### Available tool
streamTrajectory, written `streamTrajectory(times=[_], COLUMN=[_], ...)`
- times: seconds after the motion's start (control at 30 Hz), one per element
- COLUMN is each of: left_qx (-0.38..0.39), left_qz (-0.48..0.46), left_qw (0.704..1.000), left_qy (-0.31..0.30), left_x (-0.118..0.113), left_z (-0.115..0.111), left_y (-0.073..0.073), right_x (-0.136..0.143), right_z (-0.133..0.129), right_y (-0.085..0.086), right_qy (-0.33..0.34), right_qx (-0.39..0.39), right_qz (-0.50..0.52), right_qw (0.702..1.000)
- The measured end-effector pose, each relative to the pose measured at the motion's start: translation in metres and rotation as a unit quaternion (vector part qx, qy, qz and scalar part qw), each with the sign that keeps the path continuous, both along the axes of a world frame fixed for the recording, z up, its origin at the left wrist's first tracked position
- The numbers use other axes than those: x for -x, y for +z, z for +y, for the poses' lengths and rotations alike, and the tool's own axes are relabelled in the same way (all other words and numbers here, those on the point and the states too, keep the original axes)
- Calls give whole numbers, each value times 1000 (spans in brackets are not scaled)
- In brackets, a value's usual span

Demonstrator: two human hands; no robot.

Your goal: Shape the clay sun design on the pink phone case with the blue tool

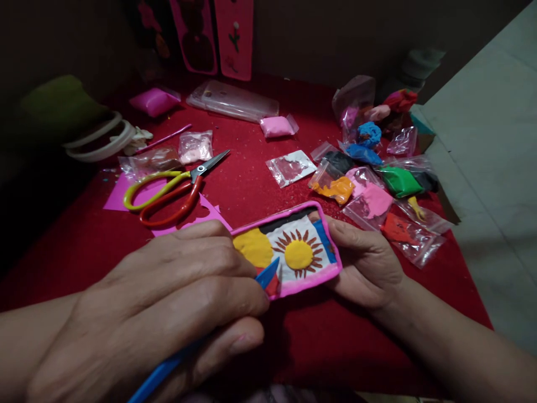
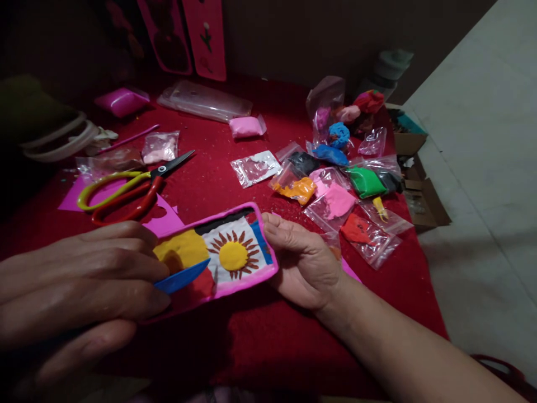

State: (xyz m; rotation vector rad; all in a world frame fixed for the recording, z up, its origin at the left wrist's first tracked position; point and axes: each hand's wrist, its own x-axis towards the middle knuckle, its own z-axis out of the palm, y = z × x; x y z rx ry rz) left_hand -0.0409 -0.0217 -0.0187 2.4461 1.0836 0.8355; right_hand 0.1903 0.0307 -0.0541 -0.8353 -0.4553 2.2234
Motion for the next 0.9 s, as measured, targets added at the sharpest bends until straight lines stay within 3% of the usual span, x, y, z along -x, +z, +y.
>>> streamTrajectory(times=[0.27, 0.47, 0.9], left_qx=[-21, -29, -57], left_qz=[-16, -46, -43], left_qw=[1000, 997, 997], left_qy=[-1, -51, -22], left_x=[-2, -5, -7], left_z=[6, 11, 12], left_y=[-1, 1, -5], right_x=[0, 0, 0], right_z=[-1, -2, -1], right_y=[-1, -1, -2], right_qy=[-7, -33, -22], right_qx=[11, 45, 26], right_qz=[15, 16, 38], right_qw=[1000, 998, 999])
